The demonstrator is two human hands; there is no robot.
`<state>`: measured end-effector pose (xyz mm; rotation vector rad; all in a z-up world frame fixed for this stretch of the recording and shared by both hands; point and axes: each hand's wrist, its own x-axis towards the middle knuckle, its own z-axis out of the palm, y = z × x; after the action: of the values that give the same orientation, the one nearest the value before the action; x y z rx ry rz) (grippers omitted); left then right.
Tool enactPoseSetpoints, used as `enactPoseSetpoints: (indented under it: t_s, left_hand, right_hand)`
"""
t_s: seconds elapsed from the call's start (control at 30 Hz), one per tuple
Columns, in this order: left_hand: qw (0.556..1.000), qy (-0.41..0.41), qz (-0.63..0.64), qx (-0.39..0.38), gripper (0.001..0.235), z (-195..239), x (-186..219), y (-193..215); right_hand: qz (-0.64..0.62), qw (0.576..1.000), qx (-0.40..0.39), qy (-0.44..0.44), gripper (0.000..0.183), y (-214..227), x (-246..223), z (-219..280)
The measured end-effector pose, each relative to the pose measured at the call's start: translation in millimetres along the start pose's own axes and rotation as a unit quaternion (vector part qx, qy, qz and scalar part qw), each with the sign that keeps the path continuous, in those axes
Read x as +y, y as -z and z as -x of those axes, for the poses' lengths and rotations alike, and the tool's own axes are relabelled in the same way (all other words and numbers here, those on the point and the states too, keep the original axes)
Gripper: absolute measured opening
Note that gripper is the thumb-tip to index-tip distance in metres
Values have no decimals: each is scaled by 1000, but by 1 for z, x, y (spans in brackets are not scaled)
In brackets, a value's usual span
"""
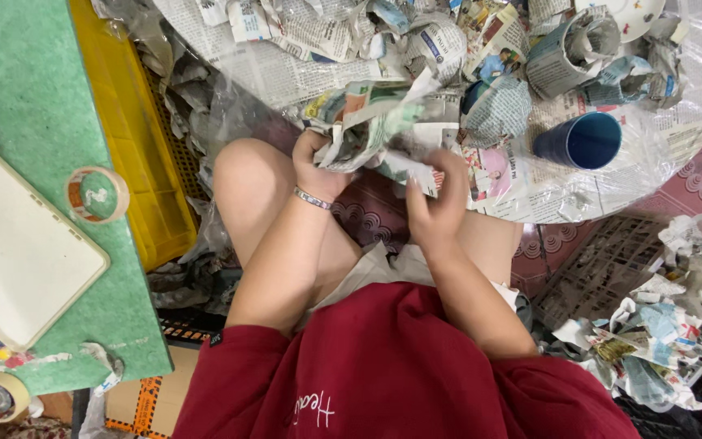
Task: The person sits cross-legged on the floor and repeatedly wraps small cups with newspaper. They pick up a cup, fold a sheet of newspaper around it, tuck the edges, and place the wrapped cup into a nearby pile. The process is repeated with multiple cups throughout the clip.
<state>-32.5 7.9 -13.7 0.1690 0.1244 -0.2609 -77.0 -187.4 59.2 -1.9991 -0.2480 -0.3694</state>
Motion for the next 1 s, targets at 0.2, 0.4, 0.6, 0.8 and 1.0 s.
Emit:
enactPoseSetpoints:
  t_s: [0.2, 0.4, 0.6, 0.8, 1.0]
  left_hand:
    - [978, 155, -129, -61, 38, -2, -5, 44]
    - [954, 228, -163, 105, 26, -8, -24, 61]
    - [907, 258, -326, 68, 30, -12, -22, 44]
    - [865, 287, -409, 40, 33, -17, -15, 47]
    - [805, 296, -513, 26, 41, -15, -23, 52]
  right_hand:
    - [-224, 971, -57, 66, 68, -12, 17, -11]
    - [147, 923, -139, 326, 35, 24, 6, -29]
    - [129, 888, -188, 399, 27, 25, -7, -37]
    - [141, 876, -337, 314, 25, 22, -21, -45]
    - [113, 866, -397, 282, 26, 11, -29, -44]
